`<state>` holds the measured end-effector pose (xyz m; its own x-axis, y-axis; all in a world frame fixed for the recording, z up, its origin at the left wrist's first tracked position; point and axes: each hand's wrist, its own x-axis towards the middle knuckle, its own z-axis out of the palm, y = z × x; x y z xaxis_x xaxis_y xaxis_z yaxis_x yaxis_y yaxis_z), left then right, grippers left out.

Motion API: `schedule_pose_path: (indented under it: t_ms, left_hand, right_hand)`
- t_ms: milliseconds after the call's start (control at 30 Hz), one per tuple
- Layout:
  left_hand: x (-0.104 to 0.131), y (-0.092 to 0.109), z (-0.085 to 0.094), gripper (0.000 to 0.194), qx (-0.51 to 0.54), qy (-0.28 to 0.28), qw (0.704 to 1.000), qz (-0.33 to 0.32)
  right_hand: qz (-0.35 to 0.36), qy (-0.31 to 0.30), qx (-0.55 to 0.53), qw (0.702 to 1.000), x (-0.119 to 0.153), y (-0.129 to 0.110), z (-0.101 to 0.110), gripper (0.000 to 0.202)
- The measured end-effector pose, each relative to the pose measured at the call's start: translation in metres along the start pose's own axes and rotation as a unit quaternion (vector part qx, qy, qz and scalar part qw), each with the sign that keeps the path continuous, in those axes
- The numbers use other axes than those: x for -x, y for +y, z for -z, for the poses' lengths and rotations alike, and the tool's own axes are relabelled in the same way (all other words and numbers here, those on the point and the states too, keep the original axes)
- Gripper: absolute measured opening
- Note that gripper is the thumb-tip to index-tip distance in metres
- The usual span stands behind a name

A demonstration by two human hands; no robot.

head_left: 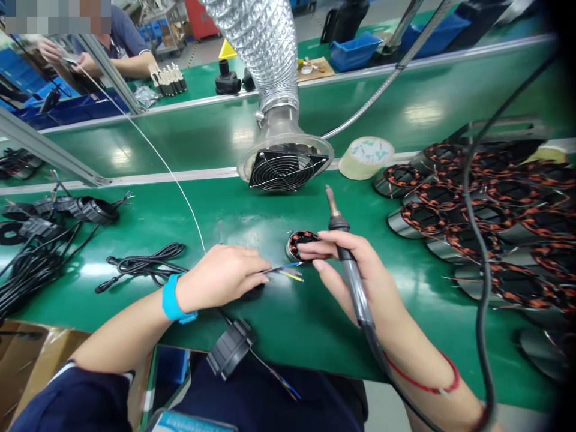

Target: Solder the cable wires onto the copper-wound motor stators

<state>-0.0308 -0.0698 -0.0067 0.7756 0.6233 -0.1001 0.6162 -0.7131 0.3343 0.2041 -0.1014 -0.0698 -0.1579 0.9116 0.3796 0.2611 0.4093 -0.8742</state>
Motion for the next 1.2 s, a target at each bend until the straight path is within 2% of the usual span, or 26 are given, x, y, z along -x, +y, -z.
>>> schedule_pose_path:
  t_ms: [133,300,500,733,800,933,1000,1200]
  left_hand:
    - [-0.006,-0.009,0.002,0.025,0.049,0.021,0.999,0.005]
    - [-0.007,-0.015,0.004,0.030,0.127,-0.006,0.991,-0.041]
    - [-0.007,-0.019,0.005,0.030,0.167,-0.032,0.984,-0.049]
    - [-0.009,-0.018,0.004,0.029,0.191,-0.043,0.980,-0.044]
    - [-0.009,-0.017,0.002,0.031,0.196,-0.025,0.979,-0.040]
    - [-0.011,-0.013,-0.002,0.047,0.281,0.075,0.956,-0.022]
    - [-0.013,-0.011,-0.004,0.052,0.307,0.080,0.948,-0.023]
    - [-0.026,-0.005,-0.001,0.054,0.151,0.000,0.986,-0.065]
  right_hand:
    - [-0.007,0.031,-0.053,0.998,0.001,-0.018,-0.019,0.039]
    - [0.013,0.053,-0.094,0.994,-0.006,-0.014,-0.034,0.037]
    - [0.059,0.038,-0.133,0.989,-0.005,-0.015,-0.032,0.048]
    - [0.106,0.040,-0.083,0.990,-0.004,-0.019,-0.029,0.051]
    - [0.093,0.061,-0.074,0.991,-0.005,-0.018,-0.031,0.048]
    - [0.023,0.096,-0.135,0.986,-0.008,-0.015,-0.036,0.041]
    - [0.002,0.099,-0.179,0.979,-0.008,-0.013,-0.038,0.041]
    - [-0.006,0.079,-0.211,0.974,-0.007,-0.010,-0.037,0.044]
